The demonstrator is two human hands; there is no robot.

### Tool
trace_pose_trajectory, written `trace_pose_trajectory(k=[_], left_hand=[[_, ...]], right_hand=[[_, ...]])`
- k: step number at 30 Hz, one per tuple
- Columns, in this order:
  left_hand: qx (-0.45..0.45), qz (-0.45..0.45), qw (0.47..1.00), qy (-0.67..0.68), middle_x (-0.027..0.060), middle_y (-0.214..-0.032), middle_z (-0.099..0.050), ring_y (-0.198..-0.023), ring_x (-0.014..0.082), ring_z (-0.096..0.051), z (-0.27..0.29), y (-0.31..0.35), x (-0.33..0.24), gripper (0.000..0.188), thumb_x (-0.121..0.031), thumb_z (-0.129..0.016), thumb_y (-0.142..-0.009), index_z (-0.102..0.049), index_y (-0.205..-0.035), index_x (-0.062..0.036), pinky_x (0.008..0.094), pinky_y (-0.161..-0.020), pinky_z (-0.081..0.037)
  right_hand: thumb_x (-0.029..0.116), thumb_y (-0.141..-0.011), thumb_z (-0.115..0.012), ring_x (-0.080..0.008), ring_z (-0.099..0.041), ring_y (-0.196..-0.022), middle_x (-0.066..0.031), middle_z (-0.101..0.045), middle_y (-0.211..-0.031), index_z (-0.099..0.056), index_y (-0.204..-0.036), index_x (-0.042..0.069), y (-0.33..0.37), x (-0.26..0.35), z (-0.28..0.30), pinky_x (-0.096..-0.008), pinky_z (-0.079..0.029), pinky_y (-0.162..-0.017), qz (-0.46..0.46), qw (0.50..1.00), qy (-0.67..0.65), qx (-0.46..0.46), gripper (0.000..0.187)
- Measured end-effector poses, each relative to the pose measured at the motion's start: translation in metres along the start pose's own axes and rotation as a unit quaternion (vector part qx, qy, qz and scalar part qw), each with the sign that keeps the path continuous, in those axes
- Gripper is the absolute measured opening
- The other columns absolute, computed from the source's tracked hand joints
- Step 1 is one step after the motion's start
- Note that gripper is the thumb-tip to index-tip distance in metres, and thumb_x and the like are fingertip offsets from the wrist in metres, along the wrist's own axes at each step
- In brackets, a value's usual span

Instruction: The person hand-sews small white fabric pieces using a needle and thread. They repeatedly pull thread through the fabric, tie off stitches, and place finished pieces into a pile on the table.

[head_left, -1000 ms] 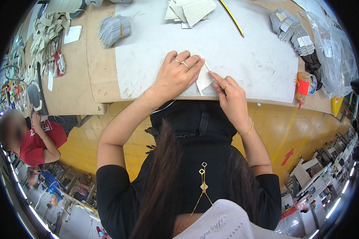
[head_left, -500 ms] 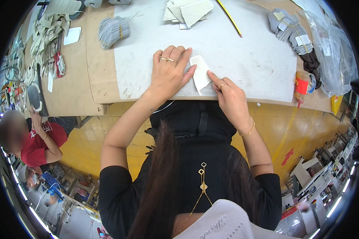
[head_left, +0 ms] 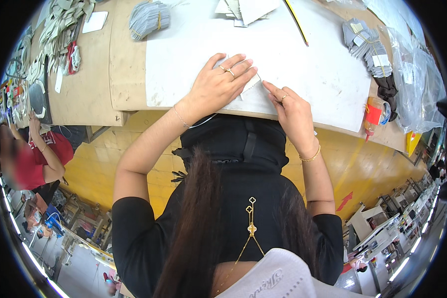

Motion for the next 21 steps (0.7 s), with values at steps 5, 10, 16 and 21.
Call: trace_pose_trajectory(k=[5,10,16,21], left_hand=[[0.002,0.002,1.000,0.003,0.0018,-0.131,-0.062,-0.130,0.0174,-0.053,0.000,0.000,-0.001,0.039,-0.020,-0.071,-0.087,-0.064,-0.125,-0.0154,0.0435,-0.108,-0.040],[0.014,0.005,1.000,0.007,0.0030,-0.132,-0.062,-0.131,0.0190,-0.053,-0.003,0.001,0.000,0.036,-0.019,-0.069,-0.088,-0.064,-0.124,-0.0182,0.0445,-0.108,-0.040],[0.034,-0.022,0.999,-0.024,0.0048,-0.133,-0.061,-0.129,0.0224,-0.053,0.000,-0.001,-0.002,0.035,-0.017,-0.063,-0.090,-0.064,-0.125,-0.0247,0.0441,-0.106,-0.040],[0.019,0.019,0.998,0.062,0.0055,-0.128,-0.061,-0.125,0.0257,-0.052,0.008,-0.018,0.023,0.036,-0.022,-0.071,-0.087,-0.066,-0.123,-0.0169,0.0433,-0.101,-0.041]], right_hand=[[-0.002,-0.087,-0.068,-0.0252,-0.059,-0.065,-0.0116,-0.057,-0.076,-0.071,-0.127,0.013,0.000,0.000,-0.005,-0.0381,-0.050,-0.064,0.010,1.000,0.019,0.007,0.043],[-0.001,-0.086,-0.068,-0.0243,-0.065,-0.070,-0.0098,-0.062,-0.080,-0.070,-0.127,0.015,0.003,0.000,-0.009,-0.0353,-0.053,-0.064,0.017,0.998,0.059,0.004,0.044],[0.011,-0.090,-0.069,-0.0259,-0.066,-0.073,-0.0079,-0.063,-0.081,-0.072,-0.121,0.014,0.002,0.013,0.000,-0.0375,-0.054,-0.067,0.035,0.984,0.171,-0.016,0.031],[0.023,-0.092,-0.069,-0.0302,-0.067,-0.089,-0.0107,-0.064,-0.095,-0.067,-0.118,0.008,0.003,-0.006,0.029,-0.0424,-0.055,-0.075,-0.125,0.984,0.122,-0.021,0.030]])
Point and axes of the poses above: each hand's wrist, its own y-axis away from the middle knuckle, its own z-axis out of the back of the hand, x = y × z, the point moved 8 cm from there along -y, towards the middle knuckle
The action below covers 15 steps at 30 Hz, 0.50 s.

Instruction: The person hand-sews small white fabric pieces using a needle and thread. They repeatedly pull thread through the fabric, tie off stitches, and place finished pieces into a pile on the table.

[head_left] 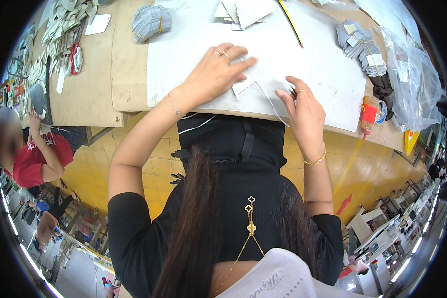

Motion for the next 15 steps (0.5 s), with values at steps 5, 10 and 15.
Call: trace_pose_trajectory(k=[5,10,15], left_hand=[[0.063,0.076,0.994,0.048,0.0076,-0.126,-0.059,-0.122,0.0288,-0.051,0.003,-0.003,0.017,0.036,-0.026,-0.078,-0.082,-0.067,-0.113,-0.0108,0.0405,-0.104,-0.041],[0.127,0.181,0.955,0.196,0.0088,-0.100,-0.068,-0.105,0.0285,-0.062,0.001,0.000,0.026,0.028,-0.020,-0.080,-0.082,-0.066,-0.101,-0.0047,0.0372,-0.092,-0.048],[0.080,0.231,0.918,0.313,0.0113,-0.089,-0.072,-0.087,0.0231,-0.068,0.018,0.011,0.020,0.024,-0.016,-0.080,-0.084,-0.067,-0.097,-0.0004,0.0341,-0.077,-0.051]], right_hand=[[0.014,-0.094,-0.069,-0.0296,-0.063,-0.082,-0.0169,-0.064,-0.105,-0.059,-0.119,-0.001,0.008,0.006,0.001,-0.0363,-0.052,-0.076,0.036,0.995,-0.087,-0.037,0.032],[0.007,-0.092,-0.068,-0.0273,-0.066,-0.083,-0.0148,-0.062,-0.117,-0.060,-0.117,-0.003,0.013,0.009,-0.022,-0.0357,-0.054,-0.079,-0.006,0.990,-0.139,0.033,0.028],[0.007,-0.090,-0.068,-0.0266,-0.067,-0.079,-0.0153,-0.063,-0.119,-0.063,-0.115,-0.004,0.008,0.023,-0.024,-0.0357,-0.055,-0.076,0.005,0.988,-0.153,0.019,0.028]])
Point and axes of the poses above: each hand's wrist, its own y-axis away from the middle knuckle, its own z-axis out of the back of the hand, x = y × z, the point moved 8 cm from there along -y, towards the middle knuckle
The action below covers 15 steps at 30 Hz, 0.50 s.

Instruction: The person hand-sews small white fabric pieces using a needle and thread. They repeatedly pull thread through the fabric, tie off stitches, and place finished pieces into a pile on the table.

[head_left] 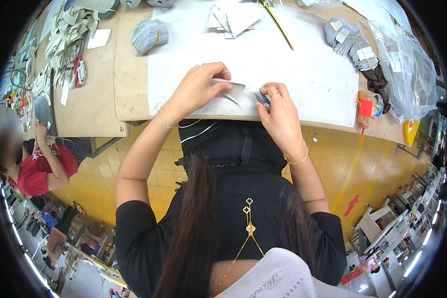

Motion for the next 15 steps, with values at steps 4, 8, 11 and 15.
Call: trace_pose_trajectory(k=[4,8,11,15], left_hand=[[-0.007,-0.001,1.000,0.010,0.0107,-0.089,-0.073,-0.085,0.0202,-0.067,0.004,0.010,-0.005,0.023,-0.016,-0.079,-0.084,-0.069,-0.097,0.0002,0.0326,-0.077,-0.051],[-0.018,0.008,1.000,0.020,0.0098,-0.089,-0.072,-0.085,0.0182,-0.066,0.004,0.013,-0.002,0.022,-0.015,-0.079,-0.085,-0.068,-0.097,0.0005,0.0315,-0.078,-0.051],[-0.028,0.032,0.999,0.033,0.0096,-0.088,-0.072,-0.085,0.0166,-0.066,0.003,0.015,0.007,0.023,-0.015,-0.080,-0.084,-0.068,-0.097,0.0004,0.0304,-0.079,-0.051],[-0.102,0.041,0.993,0.047,0.0116,-0.090,-0.072,-0.085,0.0246,-0.067,0.029,0.020,0.027,0.024,-0.017,-0.080,-0.083,-0.069,-0.098,-0.0018,0.0349,-0.079,-0.052]], right_hand=[[0.006,-0.090,-0.067,-0.0269,-0.068,-0.073,-0.0194,-0.069,-0.100,-0.064,-0.113,-0.005,-0.006,0.006,-0.003,-0.0364,-0.054,-0.072,0.010,1.000,-0.012,0.005,0.026],[0.007,-0.090,-0.065,-0.0391,-0.068,-0.086,-0.0223,-0.069,-0.092,-0.063,-0.109,-0.004,-0.009,0.006,-0.003,-0.0450,-0.054,-0.079,-0.008,0.999,-0.039,0.001,0.022],[0.006,-0.090,-0.064,-0.0392,-0.069,-0.081,-0.0240,-0.069,-0.089,-0.064,-0.107,-0.005,-0.013,0.001,-0.001,-0.0447,-0.053,-0.076,-0.010,0.997,-0.071,-0.018,0.020],[0.008,-0.091,-0.064,-0.0265,-0.070,-0.070,-0.0176,-0.071,-0.082,-0.064,-0.112,-0.004,-0.022,-0.012,0.011,-0.0362,-0.054,-0.068,-0.002,0.997,-0.048,-0.061,0.024]])
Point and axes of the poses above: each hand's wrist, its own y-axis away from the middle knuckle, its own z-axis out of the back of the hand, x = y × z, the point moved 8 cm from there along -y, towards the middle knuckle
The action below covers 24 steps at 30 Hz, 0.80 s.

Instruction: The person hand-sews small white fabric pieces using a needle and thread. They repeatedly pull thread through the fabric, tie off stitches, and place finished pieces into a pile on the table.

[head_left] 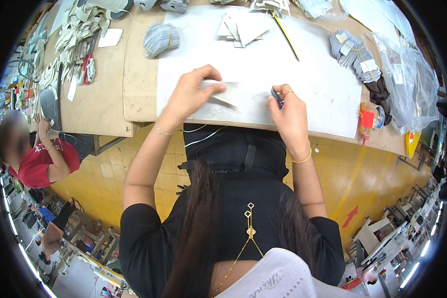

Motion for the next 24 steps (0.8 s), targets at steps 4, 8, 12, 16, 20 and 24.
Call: trace_pose_trajectory(k=[4,8,12,16,20,24], left_hand=[[-0.126,-0.010,0.965,-0.228,0.0126,-0.098,-0.068,-0.090,0.0305,-0.065,0.059,-0.004,0.016,0.030,-0.020,-0.082,-0.080,-0.072,-0.104,-0.0044,0.0395,-0.083,-0.051],[-0.229,-0.156,0.899,-0.338,0.0130,-0.107,-0.063,-0.099,0.0324,-0.060,0.063,-0.007,-0.012,0.035,-0.021,-0.083,-0.080,-0.072,-0.109,-0.0046,0.0413,-0.088,-0.049],[-0.217,-0.224,0.924,-0.220,0.0126,-0.106,-0.062,-0.101,0.0327,-0.058,0.016,-0.063,-0.040,0.034,-0.020,-0.082,-0.082,-0.072,-0.110,-0.0042,0.0422,-0.089,-0.049],[-0.220,-0.216,0.913,-0.267,0.0138,-0.109,-0.062,-0.101,0.0335,-0.059,-0.015,-0.106,-0.051,0.034,-0.021,-0.079,-0.085,-0.072,-0.114,-0.0039,0.0411,-0.089,-0.049],[-0.199,-0.220,0.899,-0.321,0.0117,-0.107,-0.063,-0.099,0.0328,-0.059,-0.028,-0.115,-0.045,0.028,-0.020,-0.077,-0.086,-0.071,-0.108,-0.0032,0.0414,-0.089,-0.049],[-0.200,-0.244,0.895,-0.316,0.0109,-0.104,-0.066,-0.093,0.0325,-0.060,-0.034,-0.111,-0.056,0.021,-0.019,-0.075,-0.088,-0.070,-0.100,-0.0018,0.0418,-0.085,-0.049]], right_hand=[[0.011,-0.091,-0.067,-0.0141,-0.068,-0.062,-0.0097,-0.072,-0.080,-0.065,-0.115,-0.003,-0.025,-0.017,0.027,-0.0285,-0.052,-0.057,-0.012,0.999,-0.004,-0.052,0.028],[0.014,-0.092,-0.068,-0.0107,-0.066,-0.062,-0.0079,-0.072,-0.091,-0.066,-0.117,-0.001,-0.072,-0.020,0.053,-0.0246,-0.051,-0.050,0.020,0.993,-0.002,-0.117,0.029],[0.017,-0.094,-0.069,-0.0106,-0.065,-0.064,-0.0060,-0.070,-0.102,-0.067,-0.120,0.001,-0.112,-0.024,0.041,-0.0231,-0.050,-0.050,0.050,0.982,-0.161,-0.089,0.030],[0.026,-0.092,-0.075,-0.0098,-0.057,-0.061,-0.0025,-0.064,-0.091,-0.070,-0.119,0.006,-0.103,-0.046,0.057,-0.0242,-0.047,-0.055,0.030,0.967,-0.206,-0.144,0.035],[0.033,-0.087,-0.079,-0.0144,-0.058,-0.065,-0.0054,-0.063,-0.075,-0.070,-0.109,0.004,-0.062,-0.076,0.073,-0.0306,-0.049,-0.064,-0.099,0.980,-0.056,-0.163,0.037],[0.034,-0.087,-0.078,-0.0232,-0.064,-0.073,-0.0115,-0.066,-0.080,-0.070,-0.101,0.002,-0.057,-0.064,0.040,-0.0365,-0.051,-0.068,-0.076,0.986,0.046,-0.143,0.036]])
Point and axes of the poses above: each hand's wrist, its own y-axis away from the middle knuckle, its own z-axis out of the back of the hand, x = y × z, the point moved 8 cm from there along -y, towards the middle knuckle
